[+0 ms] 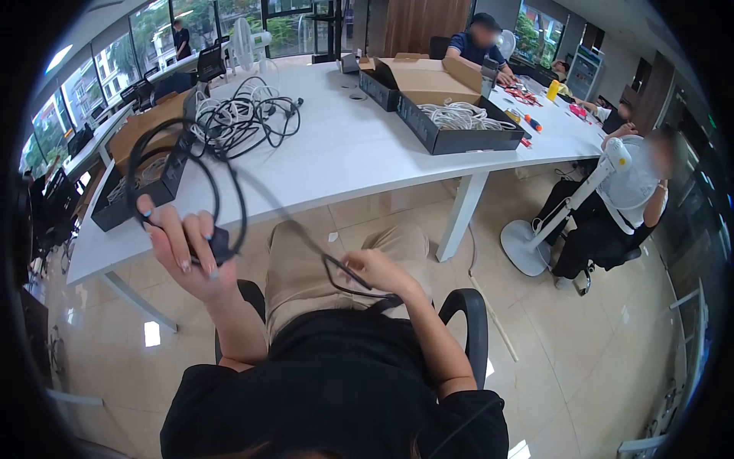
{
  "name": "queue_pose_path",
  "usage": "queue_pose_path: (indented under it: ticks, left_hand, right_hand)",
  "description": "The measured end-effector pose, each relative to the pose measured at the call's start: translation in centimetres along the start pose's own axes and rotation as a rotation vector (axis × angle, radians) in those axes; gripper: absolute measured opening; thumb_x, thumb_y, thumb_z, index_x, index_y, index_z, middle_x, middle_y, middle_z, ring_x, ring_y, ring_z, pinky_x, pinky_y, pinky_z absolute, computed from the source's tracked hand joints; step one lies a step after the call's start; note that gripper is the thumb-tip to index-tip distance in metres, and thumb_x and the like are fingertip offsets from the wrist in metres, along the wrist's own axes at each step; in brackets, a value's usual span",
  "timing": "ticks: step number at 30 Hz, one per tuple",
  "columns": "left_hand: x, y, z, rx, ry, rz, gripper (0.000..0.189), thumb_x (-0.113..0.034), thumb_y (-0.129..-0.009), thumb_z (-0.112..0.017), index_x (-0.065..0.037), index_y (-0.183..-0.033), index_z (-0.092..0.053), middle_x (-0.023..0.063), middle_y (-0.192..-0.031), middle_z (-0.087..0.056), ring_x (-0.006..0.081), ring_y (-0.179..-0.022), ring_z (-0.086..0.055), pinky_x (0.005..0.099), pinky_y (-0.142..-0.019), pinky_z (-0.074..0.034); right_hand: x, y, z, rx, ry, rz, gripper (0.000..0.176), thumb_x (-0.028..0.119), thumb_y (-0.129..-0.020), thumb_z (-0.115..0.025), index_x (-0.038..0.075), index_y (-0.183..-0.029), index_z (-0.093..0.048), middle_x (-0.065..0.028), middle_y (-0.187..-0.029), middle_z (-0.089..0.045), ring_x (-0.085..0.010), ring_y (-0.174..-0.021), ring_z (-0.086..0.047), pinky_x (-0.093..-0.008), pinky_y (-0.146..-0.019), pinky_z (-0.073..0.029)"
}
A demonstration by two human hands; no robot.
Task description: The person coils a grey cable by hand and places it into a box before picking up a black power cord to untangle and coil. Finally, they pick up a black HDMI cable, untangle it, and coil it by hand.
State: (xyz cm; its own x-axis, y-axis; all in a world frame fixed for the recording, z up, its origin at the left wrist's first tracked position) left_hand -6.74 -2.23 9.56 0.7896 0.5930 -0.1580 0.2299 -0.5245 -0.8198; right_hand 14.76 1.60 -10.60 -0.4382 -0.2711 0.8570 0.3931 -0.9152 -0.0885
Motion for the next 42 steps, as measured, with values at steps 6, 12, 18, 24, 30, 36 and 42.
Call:
queue_pose_path:
  ticks: [6, 12, 18, 24, 30, 36, 42]
  left_hand:
    - [-2.1, -0.1, 1.4, -0.031, -0.642, -0.267, 0.029, -0.018, -0.094, -0.036, -0.002, -0.118, -0.033, -0.0029, -0.051, -0.034, 0.0056, -0.035, -0.034, 0.0229, -0.054, -0.039]
    - [-2.3, -0.5, 1.0, 0.002, -0.597, -0.226, 0.032, -0.018, -0.093, -0.039, 0.0, -0.117, -0.029, -0.0019, -0.049, -0.038, 0.008, -0.034, -0.039, 0.0226, -0.046, -0.037]
    - [-2.9, -1.9, -1.0, 0.108, -0.646, -0.284, 0.035, -0.018, -0.091, -0.041, 0.003, -0.116, -0.028, -0.0009, -0.048, -0.04, 0.0079, -0.035, -0.04, 0.0234, -0.048, -0.043]
    - [-3.9, -2.6, -0.4, 0.132, -0.75, -0.308, 0.03, -0.014, -0.091, -0.041, 0.003, -0.113, -0.028, -0.0001, -0.049, -0.041, 0.0083, -0.038, -0.043, 0.0238, -0.053, -0.045]
    - [-5.8, -3.6, 2.6, 0.087, -0.966, -0.257, 0.025, -0.01, -0.092, -0.04, 0.0, -0.113, -0.031, -0.0005, -0.052, -0.039, 0.0083, -0.04, -0.044, 0.0245, -0.056, -0.045]
    - [-4.6, -3.6, 7.2, 0.006, -0.964, -0.123, 0.019, -0.01, -0.094, -0.038, -0.006, -0.111, -0.033, -0.0011, -0.058, -0.038, 0.0094, -0.042, -0.045, 0.0271, -0.061, -0.045]
    - [1.7, -1.4, 8.1, 0.116, -0.928, 0.082, 0.022, -0.005, -0.092, -0.042, -0.004, -0.11, -0.029, 0.0022, -0.063, -0.044, 0.0121, -0.056, -0.055, 0.0272, -0.062, -0.05]
  right_hand:
    - [4.3, 2.4, -3.1, 0.527, -0.413, 0.052, 0.031, 0.021, -0.091, -0.052, 0.002, -0.115, -0.046, -0.0085, -0.088, -0.065, -0.0145, -0.08, -0.061, -0.0264, -0.076, -0.046]
    - [7.7, -0.3, -4.4, 0.212, -0.08, 0.232, 0.051, 0.031, -0.086, -0.058, 0.008, -0.128, -0.04, -0.0139, -0.115, -0.054, -0.0206, -0.097, -0.057, -0.0328, -0.078, -0.047]
    - [5.1, -3.5, -8.9, 0.131, 0.378, 0.083, 0.063, 0.036, -0.076, -0.067, 0.008, -0.127, -0.041, -0.0179, -0.103, -0.057, -0.0324, -0.093, -0.058, -0.0385, -0.08, -0.046]
    - [2.0, -2.3, -13.9, 0.569, 0.175, 0.383, 0.032, 0.027, -0.08, -0.064, 0.002, -0.1, -0.059, -0.0149, -0.081, -0.062, -0.0304, -0.081, -0.06, -0.0353, -0.073, -0.047]
    - [9.9, -0.7, -4.3, 0.456, -0.103, 0.268, 0.016, 0.013, -0.088, -0.053, 0.0, -0.097, -0.059, -0.006, -0.077, -0.06, -0.0131, -0.066, -0.057, -0.0279, -0.061, -0.045]
    - [18.3, 3.7, 9.0, -0.051, -0.144, 0.428, 0.013, 0.008, -0.086, -0.054, -0.003, -0.085, -0.06, -0.0035, -0.074, -0.059, -0.0059, -0.062, -0.049, -0.0187, -0.056, -0.04]
    - [26.8, 5.8, 11.8, -0.267, 0.126, 0.74, 0.012, 0.009, -0.082, -0.058, -0.003, -0.078, -0.06, -0.0039, -0.073, -0.059, -0.0076, -0.057, -0.05, -0.0201, -0.053, -0.037]
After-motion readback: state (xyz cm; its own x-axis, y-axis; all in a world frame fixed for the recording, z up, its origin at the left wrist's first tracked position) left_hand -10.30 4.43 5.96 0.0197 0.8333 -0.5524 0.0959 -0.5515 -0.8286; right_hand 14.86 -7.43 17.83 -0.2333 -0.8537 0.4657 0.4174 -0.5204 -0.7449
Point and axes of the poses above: each hand's wrist, its own y-axis away from the middle knuckle, its own z-axis out of the back of the hand, x = y × z, the point moved 8 cm from there along -y, towards the middle knuckle
